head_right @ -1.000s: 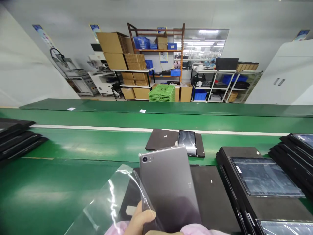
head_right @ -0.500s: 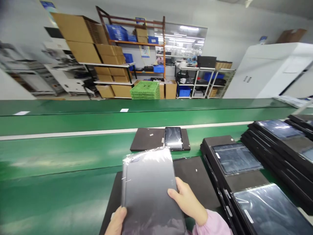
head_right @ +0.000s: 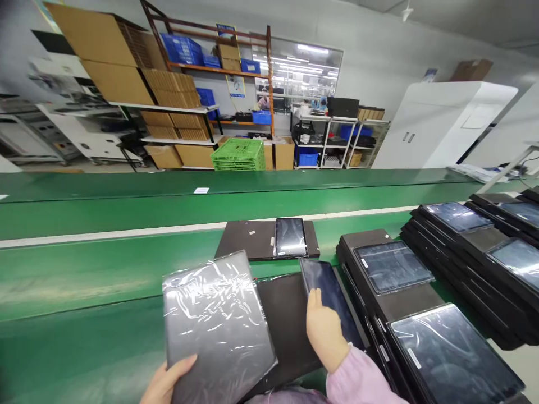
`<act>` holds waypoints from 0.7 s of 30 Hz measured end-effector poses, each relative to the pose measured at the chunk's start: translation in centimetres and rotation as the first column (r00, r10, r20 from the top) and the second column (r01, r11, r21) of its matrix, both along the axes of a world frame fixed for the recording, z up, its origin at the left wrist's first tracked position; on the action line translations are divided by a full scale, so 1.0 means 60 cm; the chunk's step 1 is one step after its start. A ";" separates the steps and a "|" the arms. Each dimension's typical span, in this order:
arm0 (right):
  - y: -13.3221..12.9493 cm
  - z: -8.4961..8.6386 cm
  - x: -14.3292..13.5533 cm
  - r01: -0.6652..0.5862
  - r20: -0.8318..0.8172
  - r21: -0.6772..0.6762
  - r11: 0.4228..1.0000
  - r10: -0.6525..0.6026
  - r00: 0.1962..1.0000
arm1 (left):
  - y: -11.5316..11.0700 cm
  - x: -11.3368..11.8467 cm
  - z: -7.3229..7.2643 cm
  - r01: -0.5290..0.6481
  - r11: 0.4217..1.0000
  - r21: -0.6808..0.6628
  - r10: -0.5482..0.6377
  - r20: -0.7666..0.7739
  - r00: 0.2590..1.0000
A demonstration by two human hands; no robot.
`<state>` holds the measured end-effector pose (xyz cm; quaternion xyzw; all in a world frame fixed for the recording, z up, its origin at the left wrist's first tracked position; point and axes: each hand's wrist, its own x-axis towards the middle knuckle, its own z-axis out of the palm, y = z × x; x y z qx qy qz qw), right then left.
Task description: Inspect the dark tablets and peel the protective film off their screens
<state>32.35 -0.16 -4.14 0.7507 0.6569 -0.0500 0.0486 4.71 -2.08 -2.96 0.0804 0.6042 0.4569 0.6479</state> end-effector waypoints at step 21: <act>0.000 0.117 -0.123 -0.492 -0.405 0.592 0.638 0.763 0.503 | 0.015 0.085 -0.001 0.080 0.966 0.246 -0.069 -0.054 0.996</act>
